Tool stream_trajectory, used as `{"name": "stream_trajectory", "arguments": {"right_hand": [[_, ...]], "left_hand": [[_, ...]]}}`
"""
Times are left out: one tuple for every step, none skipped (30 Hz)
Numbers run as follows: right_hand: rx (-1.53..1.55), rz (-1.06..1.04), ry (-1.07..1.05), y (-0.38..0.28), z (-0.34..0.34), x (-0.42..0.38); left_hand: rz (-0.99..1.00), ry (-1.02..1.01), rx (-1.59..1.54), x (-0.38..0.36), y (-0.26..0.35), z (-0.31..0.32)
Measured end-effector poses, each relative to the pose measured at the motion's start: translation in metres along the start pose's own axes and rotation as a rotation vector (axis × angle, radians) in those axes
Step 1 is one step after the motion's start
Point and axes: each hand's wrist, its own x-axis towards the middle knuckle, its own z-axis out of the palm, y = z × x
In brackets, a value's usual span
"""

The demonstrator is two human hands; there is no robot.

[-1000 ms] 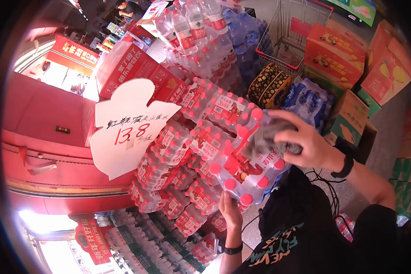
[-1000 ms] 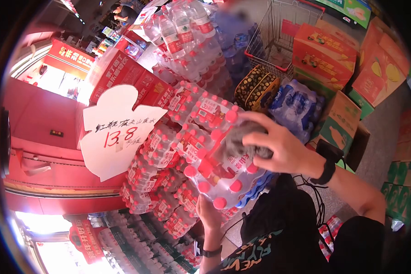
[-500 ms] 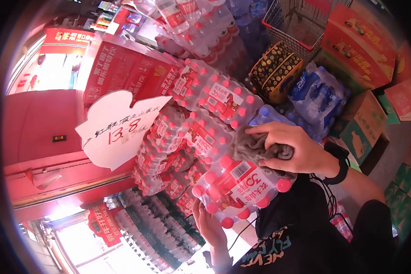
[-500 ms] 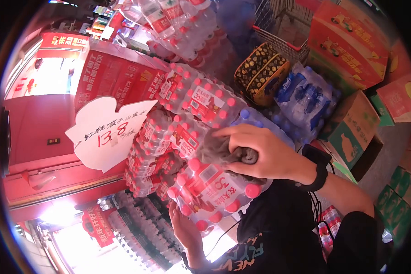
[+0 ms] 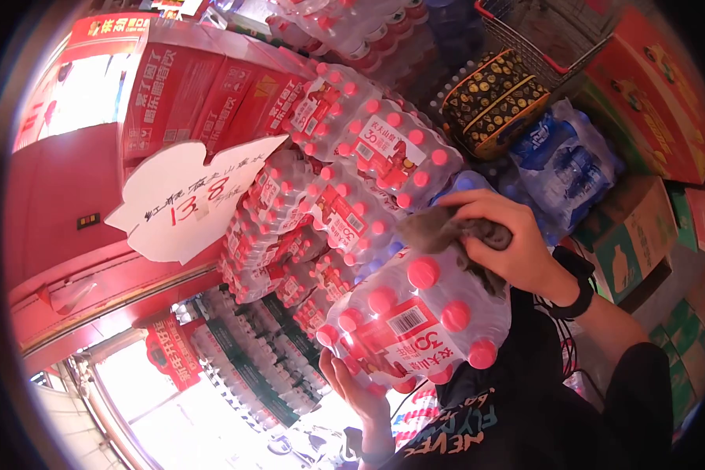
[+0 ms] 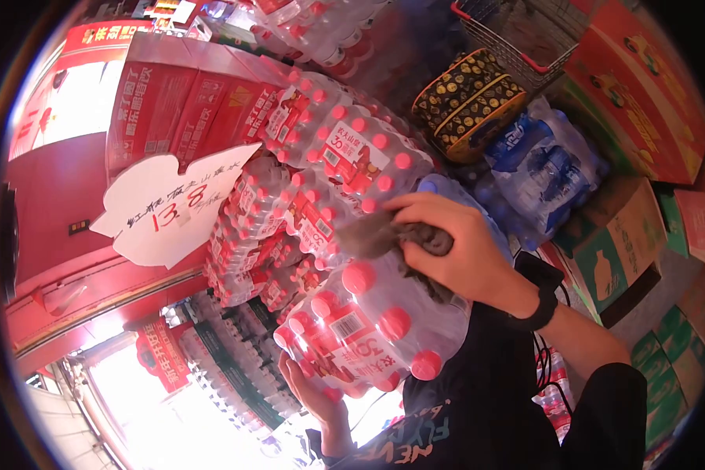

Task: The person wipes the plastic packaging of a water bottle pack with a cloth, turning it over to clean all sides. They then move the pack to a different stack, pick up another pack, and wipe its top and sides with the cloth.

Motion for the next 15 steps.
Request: {"name": "stream_trajectory", "arguments": {"right_hand": [[-0.014, 0.004, -0.045, -0.01, 0.002, 0.008], [-0.031, 0.005, -0.09, -0.019, 0.004, 0.016], [-0.048, 0.006, -0.135, -0.022, 0.005, 0.021], [-0.035, 0.057, -0.194, -0.022, 0.006, 0.022], [-0.03, 0.034, -0.204, -0.022, 0.006, 0.024], [-0.025, 0.011, -0.211, -0.022, 0.007, 0.027], [-0.021, -0.011, -0.222, -0.02, 0.007, 0.03], [-0.026, 0.001, -0.23, -0.017, 0.008, 0.032], [-0.031, 0.014, -0.237, -0.014, 0.008, 0.034], [-0.038, 0.028, -0.239, -0.011, 0.009, 0.036], [-0.055, 0.078, -0.257, -0.007, 0.009, 0.038], [-0.072, 0.129, -0.275, -0.003, 0.008, 0.042], [-0.089, 0.182, -0.294, 0.001, 0.008, 0.044], [-0.121, 0.207, -0.249, 0.008, 0.01, 0.045], [-0.152, 0.232, -0.207, 0.018, 0.013, 0.044]], "left_hand": [[-0.016, 0.008, -0.023, 0.0, 0.0, 0.0], [-0.031, 0.016, -0.049, 0.0, -0.001, 0.0], [-0.045, 0.023, -0.076, 0.001, -0.001, 0.001], [-0.057, 0.038, -0.099, 0.001, -0.002, 0.001], [-0.069, 0.05, -0.121, 0.002, -0.002, 0.002], [-0.079, 0.059, -0.144, 0.004, -0.003, 0.002], [-0.072, 0.06, -0.128, 0.006, -0.005, 0.002], [-0.068, 0.065, -0.112, 0.006, -0.009, -0.001], [-0.065, 0.067, -0.094, 0.005, -0.012, -0.004], [-0.092, 0.037, -0.113, 0.005, -0.013, -0.009], [-0.094, 0.046, -0.113, 0.006, -0.013, -0.009], [-0.097, 0.056, -0.113, 0.005, -0.01, -0.007], [-0.101, 0.066, -0.112, 0.005, -0.009, -0.006], [-0.108, 0.106, -0.142, 0.005, -0.014, -0.006], [-0.105, 0.1, -0.128, 0.005, -0.016, -0.006]]}}
